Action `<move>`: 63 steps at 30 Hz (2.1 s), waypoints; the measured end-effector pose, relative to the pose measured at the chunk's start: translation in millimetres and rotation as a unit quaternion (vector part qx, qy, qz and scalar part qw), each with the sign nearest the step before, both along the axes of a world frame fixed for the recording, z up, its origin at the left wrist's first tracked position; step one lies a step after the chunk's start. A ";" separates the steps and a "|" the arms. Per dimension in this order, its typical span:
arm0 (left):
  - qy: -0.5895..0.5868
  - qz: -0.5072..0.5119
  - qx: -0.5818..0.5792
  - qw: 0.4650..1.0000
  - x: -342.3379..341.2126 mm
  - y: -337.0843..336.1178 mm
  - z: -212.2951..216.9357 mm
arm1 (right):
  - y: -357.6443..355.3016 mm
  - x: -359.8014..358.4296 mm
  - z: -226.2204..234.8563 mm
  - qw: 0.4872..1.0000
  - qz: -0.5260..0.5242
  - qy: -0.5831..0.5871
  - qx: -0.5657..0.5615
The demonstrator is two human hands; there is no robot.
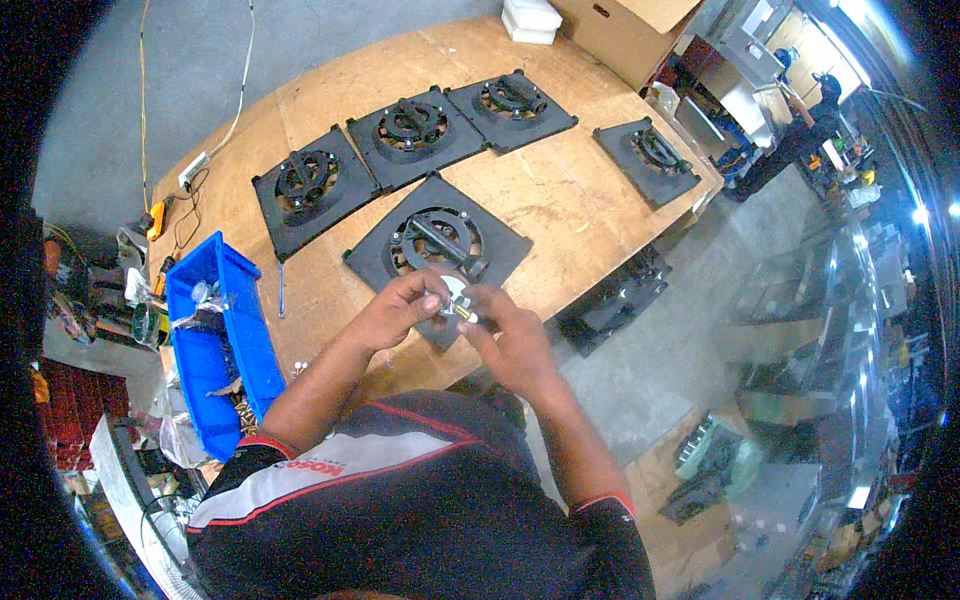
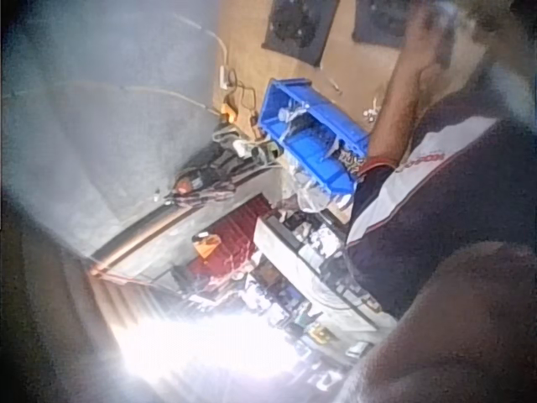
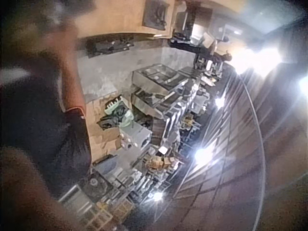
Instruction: The person assembles multiple square fan units on a wooden workbench. They pick up small metal fasteners from a blue bin, insert them into the central hub of each fan, and tighten them by hand. The person moves between several fan units laid out on the table, repeating the fastening process on each one.
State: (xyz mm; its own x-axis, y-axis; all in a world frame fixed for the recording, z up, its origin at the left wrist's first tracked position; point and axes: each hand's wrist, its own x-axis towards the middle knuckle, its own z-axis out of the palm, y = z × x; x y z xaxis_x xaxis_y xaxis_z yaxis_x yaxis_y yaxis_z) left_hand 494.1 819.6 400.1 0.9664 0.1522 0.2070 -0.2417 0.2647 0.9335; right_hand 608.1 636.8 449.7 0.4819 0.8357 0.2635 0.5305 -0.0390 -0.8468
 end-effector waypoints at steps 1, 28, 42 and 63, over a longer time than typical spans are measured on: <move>0.015 -0.013 -0.001 1.000 -0.4 2.0 -0.2 | -1.3 0.3 2.5 0.999 0.003 0.005 -0.034; 0.024 -0.033 0.641 0.767 109.9 41.6 -42.7 | -26.7 41.8 -143.4 0.968 -0.190 0.144 -0.076; 0.227 -0.172 0.547 0.787 155.0 65.9 -56.9 | 45.5 63.1 -183.5 0.965 -0.216 0.147 -0.014; 0.261 -0.223 0.525 0.779 172.3 71.2 -49.7 | 59.6 67.2 -193.7 0.962 -0.207 0.177 -0.028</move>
State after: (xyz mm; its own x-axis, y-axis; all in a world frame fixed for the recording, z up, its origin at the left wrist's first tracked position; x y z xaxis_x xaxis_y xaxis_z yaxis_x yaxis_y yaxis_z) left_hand 666.4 890.8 350.4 0.8693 -0.2112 -0.4470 0.1399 -0.7620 0.6323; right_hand 675.3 696.4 256.0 0.8275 0.5612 -0.0186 0.1379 -0.2353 -0.9621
